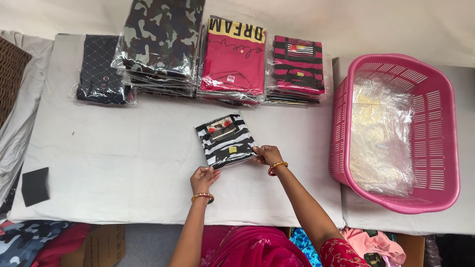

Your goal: The person folds a camouflage-patterned garment and places it into a clear plastic bag, then sets the packaged item on a stack. They repeat this process with a black-and-white striped garment and another camouflage garment, folding each item and placing it into a plastic bag before stacking them on the table.

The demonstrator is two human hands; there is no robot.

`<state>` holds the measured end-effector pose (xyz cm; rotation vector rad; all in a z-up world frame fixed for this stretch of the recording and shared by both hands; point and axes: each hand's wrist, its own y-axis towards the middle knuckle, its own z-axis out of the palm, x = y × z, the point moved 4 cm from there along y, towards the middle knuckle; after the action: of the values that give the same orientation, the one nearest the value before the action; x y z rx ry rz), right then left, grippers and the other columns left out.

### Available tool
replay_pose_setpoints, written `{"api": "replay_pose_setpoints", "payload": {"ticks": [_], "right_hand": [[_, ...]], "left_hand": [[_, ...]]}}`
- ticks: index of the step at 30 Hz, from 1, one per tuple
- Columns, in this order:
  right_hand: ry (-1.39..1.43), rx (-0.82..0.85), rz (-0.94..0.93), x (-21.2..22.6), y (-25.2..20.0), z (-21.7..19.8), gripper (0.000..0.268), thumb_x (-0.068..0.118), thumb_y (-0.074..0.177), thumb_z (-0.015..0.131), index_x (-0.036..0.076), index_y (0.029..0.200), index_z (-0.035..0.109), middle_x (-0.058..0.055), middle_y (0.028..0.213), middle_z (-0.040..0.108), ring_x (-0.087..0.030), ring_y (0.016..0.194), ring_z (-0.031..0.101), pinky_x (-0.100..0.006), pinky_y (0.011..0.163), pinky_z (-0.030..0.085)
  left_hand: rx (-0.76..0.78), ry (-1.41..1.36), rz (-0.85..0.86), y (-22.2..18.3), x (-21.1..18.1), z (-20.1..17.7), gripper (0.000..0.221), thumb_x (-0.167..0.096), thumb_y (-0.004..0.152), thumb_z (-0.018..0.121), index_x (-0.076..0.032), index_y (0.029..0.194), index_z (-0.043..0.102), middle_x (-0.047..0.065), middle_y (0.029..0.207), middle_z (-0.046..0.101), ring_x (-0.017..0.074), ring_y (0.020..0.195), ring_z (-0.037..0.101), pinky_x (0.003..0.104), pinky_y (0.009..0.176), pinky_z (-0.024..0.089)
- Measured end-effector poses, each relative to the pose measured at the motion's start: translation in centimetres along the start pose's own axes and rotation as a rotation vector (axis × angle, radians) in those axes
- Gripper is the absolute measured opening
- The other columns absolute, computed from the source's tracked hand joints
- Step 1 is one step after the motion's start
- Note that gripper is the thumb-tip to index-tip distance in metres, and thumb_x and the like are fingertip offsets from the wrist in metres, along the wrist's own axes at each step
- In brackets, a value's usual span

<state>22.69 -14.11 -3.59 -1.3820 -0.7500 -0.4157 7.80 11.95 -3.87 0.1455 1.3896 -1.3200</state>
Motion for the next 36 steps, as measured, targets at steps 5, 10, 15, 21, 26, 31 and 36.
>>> {"api": "replay_pose_setpoints", "payload": {"ticks": [5, 10, 15, 21, 26, 31, 36], "right_hand": [[0.145, -0.076, -0.259, -2.5, 2.4, -0.1, 0.037, 0.016, 0.086, 0.086, 0.006, 0.071, 0.054, -0.006, 0.073, 0.07, -0.012, 0.06, 0.066, -0.026, 0.055, 0.057], [0.025, -0.094, -0.046, -1.3, -0.6, 0.4, 0.036, 0.01, 0.08, 0.079, 0.011, 0.11, 0.059, -0.006, 0.082, 0.075, -0.014, 0.071, 0.071, -0.029, 0.061, 0.058], [0.013, -0.136, 0.124, -1.0, 1.1, 1.3, 0.041, 0.02, 0.086, 0.081, 0.004, 0.12, 0.063, -0.004, 0.09, 0.073, -0.015, 0.079, 0.07, -0.034, 0.069, 0.059], [-0.175, -0.202, -0.111, -1.1, 3.2, 1.2, 0.04, 0.005, 0.077, 0.084, -0.002, 0.114, 0.071, -0.011, 0.096, 0.079, -0.014, 0.082, 0.074, -0.029, 0.078, 0.058], [-0.144, -0.115, -0.268, 3.4, -4.2, -3.1, 0.033, -0.001, 0.082, 0.076, -0.004, 0.115, 0.074, -0.009, 0.094, 0.081, -0.011, 0.083, 0.074, -0.026, 0.075, 0.059], [-0.045, -0.288, -0.702, 12.8, -5.3, -11.6, 0.031, 0.0, 0.088, 0.074, -0.005, 0.119, 0.069, -0.009, 0.097, 0.078, -0.01, 0.086, 0.071, -0.027, 0.074, 0.058], [-0.084, -0.627, -0.962, 26.3, -6.5, -17.5, 0.033, 0.0, 0.092, 0.072, -0.006, 0.124, 0.067, -0.007, 0.1, 0.077, -0.013, 0.093, 0.073, -0.027, 0.082, 0.058]], "left_hand": [[-0.183, -0.226, 0.005, 1.1, 2.0, 0.1, 0.032, -0.011, 0.094, 0.077, -0.005, 0.078, 0.05, 0.009, 0.077, 0.066, 0.0228, 0.07, 0.07, 0.042, 0.078, 0.063], [-0.231, -0.087, -0.011, 3.6, 5.6, -2.2, 0.041, 0.007, 0.083, 0.071, -0.009, 0.112, 0.047, 0.016, 0.105, 0.059, 0.024, 0.087, 0.067, 0.045, 0.086, 0.063], [-0.248, 0.012, -0.166, 3.0, 2.0, -0.6, 0.073, -0.002, 0.085, 0.075, -0.016, 0.144, 0.036, 0.023, 0.134, 0.052, 0.0244, 0.11, 0.061, 0.049, 0.089, 0.06], [-0.325, 0.257, 0.0, 4.2, -0.1, 0.1, 0.074, 0.003, 0.08, 0.079, -0.016, 0.145, 0.05, 0.017, 0.116, 0.066, 0.02, 0.091, 0.062, 0.033, 0.072, 0.049], [-0.012, 0.152, 0.068, -2.7, -5.1, 7.3, 0.074, 0.006, 0.076, 0.073, -0.013, 0.145, 0.052, 0.005, 0.089, 0.075, 0.0086, 0.075, 0.063, 0.023, 0.066, 0.048], [0.27, 0.164, 0.355, 0.5, -11.4, 20.4, 0.071, 0.004, 0.083, 0.074, -0.008, 0.148, 0.05, 0.001, 0.091, 0.069, 0.0054, 0.075, 0.056, 0.019, 0.066, 0.046], [0.499, 0.067, 0.614, 5.1, -18.3, 35.5, 0.07, 0.006, 0.086, 0.074, -0.008, 0.15, 0.05, -0.005, 0.095, 0.061, 0.0024, 0.076, 0.047, 0.018, 0.067, 0.044]]}}
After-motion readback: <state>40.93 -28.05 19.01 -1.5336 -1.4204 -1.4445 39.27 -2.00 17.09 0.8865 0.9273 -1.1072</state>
